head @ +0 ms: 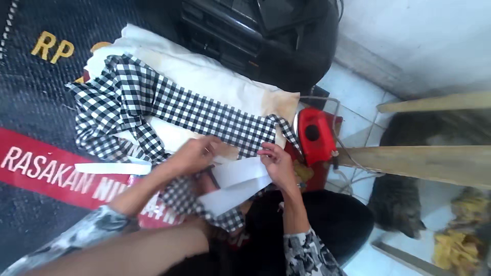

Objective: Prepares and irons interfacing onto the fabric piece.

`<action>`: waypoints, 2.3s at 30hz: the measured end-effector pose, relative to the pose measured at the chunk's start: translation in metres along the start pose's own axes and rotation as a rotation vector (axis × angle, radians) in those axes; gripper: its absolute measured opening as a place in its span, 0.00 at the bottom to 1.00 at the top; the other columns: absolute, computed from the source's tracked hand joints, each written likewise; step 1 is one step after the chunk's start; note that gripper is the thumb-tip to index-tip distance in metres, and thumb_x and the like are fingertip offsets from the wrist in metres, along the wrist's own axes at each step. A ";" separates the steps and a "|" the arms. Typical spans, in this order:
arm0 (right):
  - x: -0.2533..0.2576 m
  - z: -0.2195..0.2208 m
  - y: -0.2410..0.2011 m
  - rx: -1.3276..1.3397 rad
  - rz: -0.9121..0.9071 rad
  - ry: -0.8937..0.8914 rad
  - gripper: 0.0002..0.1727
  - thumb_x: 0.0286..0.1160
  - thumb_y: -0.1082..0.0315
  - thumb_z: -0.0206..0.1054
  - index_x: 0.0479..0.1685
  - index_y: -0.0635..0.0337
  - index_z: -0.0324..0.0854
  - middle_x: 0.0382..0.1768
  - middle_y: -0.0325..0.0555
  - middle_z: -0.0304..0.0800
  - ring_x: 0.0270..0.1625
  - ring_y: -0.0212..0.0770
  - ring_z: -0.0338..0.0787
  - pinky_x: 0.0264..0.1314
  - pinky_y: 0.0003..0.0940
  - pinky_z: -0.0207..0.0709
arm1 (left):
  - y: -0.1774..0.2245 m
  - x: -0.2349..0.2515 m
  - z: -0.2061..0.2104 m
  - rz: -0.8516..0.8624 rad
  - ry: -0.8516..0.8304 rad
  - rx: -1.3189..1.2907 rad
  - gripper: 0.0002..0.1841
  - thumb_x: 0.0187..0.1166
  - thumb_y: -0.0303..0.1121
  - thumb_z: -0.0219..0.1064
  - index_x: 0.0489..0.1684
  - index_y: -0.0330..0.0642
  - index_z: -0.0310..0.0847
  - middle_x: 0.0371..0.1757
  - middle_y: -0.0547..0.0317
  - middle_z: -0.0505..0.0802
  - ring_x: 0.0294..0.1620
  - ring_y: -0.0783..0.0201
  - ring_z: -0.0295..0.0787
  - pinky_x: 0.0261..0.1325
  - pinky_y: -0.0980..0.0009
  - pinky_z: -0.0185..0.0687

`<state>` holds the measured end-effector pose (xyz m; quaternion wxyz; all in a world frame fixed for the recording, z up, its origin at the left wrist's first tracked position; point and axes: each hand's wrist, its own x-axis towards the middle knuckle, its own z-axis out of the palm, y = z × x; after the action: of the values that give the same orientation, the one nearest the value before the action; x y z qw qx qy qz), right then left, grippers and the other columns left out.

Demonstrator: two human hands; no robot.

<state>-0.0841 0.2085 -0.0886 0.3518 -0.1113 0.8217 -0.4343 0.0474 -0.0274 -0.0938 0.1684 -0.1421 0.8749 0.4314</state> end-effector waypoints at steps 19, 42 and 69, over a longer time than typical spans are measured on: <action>-0.021 0.051 0.011 0.510 0.092 -0.449 0.25 0.73 0.79 0.69 0.70 0.76 0.73 0.49 0.53 0.94 0.48 0.34 0.94 0.56 0.31 0.88 | 0.024 0.004 -0.022 -0.206 0.294 -1.583 0.18 0.89 0.25 0.46 0.69 0.38 0.79 0.50 0.57 0.95 0.44 0.70 0.95 0.50 0.76 0.91; 0.013 -0.003 -0.004 0.398 -0.054 -0.514 0.19 0.81 0.75 0.66 0.70 0.65 0.80 0.46 0.43 0.95 0.41 0.29 0.93 0.49 0.27 0.89 | 0.019 0.038 0.014 -0.327 0.261 -1.480 0.16 0.87 0.31 0.61 0.70 0.45 0.71 0.46 0.60 0.94 0.44 0.68 0.93 0.49 0.71 0.91; 0.033 0.039 0.031 -0.183 -0.038 0.473 0.13 0.85 0.67 0.65 0.58 0.66 0.85 0.50 0.60 0.91 0.52 0.56 0.91 0.58 0.54 0.82 | -0.111 0.027 -0.047 -0.195 0.851 -0.203 0.31 0.80 0.40 0.69 0.82 0.38 0.73 0.83 0.35 0.74 0.81 0.48 0.73 0.80 0.53 0.69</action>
<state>-0.0781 0.1859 -0.1441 0.1297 -0.0535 0.9149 -0.3785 0.0584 -0.1332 -0.1568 -0.1816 -0.4046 0.8019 0.4003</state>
